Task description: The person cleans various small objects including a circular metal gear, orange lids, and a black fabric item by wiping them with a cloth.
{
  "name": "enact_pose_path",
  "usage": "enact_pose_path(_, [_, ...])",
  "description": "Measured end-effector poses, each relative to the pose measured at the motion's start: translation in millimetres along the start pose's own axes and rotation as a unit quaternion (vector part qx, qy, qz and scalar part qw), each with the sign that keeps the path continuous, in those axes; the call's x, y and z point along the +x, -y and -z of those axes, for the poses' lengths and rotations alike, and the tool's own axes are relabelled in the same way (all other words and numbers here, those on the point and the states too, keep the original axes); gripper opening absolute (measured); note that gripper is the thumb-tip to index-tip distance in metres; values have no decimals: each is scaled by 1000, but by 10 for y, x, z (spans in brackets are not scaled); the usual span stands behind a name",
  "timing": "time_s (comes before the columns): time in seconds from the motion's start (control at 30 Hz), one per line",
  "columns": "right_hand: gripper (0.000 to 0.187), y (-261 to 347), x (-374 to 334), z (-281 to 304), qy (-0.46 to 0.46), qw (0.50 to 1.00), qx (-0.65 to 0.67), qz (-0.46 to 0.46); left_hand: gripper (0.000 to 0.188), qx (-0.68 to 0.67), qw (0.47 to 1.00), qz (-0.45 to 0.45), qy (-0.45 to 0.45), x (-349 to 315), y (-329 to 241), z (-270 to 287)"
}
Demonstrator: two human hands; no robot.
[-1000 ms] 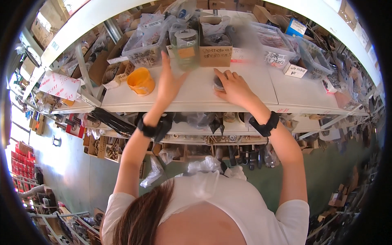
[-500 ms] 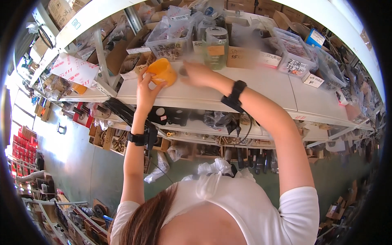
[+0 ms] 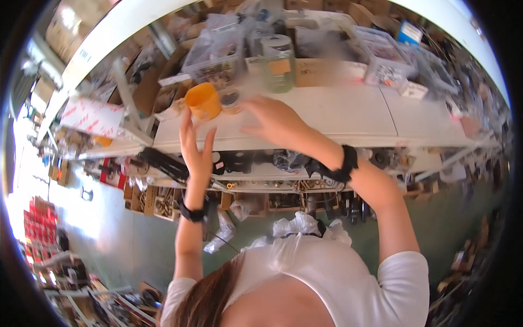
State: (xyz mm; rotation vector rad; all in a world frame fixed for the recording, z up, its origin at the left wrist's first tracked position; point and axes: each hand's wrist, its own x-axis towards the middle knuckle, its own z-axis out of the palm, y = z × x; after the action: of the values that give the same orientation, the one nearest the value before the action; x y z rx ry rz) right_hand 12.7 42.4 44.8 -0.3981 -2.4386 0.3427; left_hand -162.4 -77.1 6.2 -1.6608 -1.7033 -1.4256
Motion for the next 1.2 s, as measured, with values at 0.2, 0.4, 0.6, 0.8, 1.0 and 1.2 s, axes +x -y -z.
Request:
enact_pose_path(0.2, [32,-147,-1093,145,-86,983,-27,-158,32,11,955,-186,230,-457,-511,-471])
enact_pose_path(0.4, [40,32,-1824,333,-123,963,-132,-202,40,65,965,-134,217,-567,-569,-752])
enact_pose_path(0.6, [15,4,-2480,524,-125,945,-140,-268,42,132,968,-120,175,-619,-802,-828])
enact_pose_path(0.8, [13,53,-3330,976,-160,909,-202,-328,50,251,957,-46,137,-718,-833,-1039])
enact_pose_path(1.0, [14,406,-4597,1492,-206,811,-243,-491,67,404,908,40,104,-898,-778,-1428])
enact_pose_path(1.2, [14,872,-5645,1913,-100,752,-245,-604,71,437,893,65,86,-777,-950,-1798])
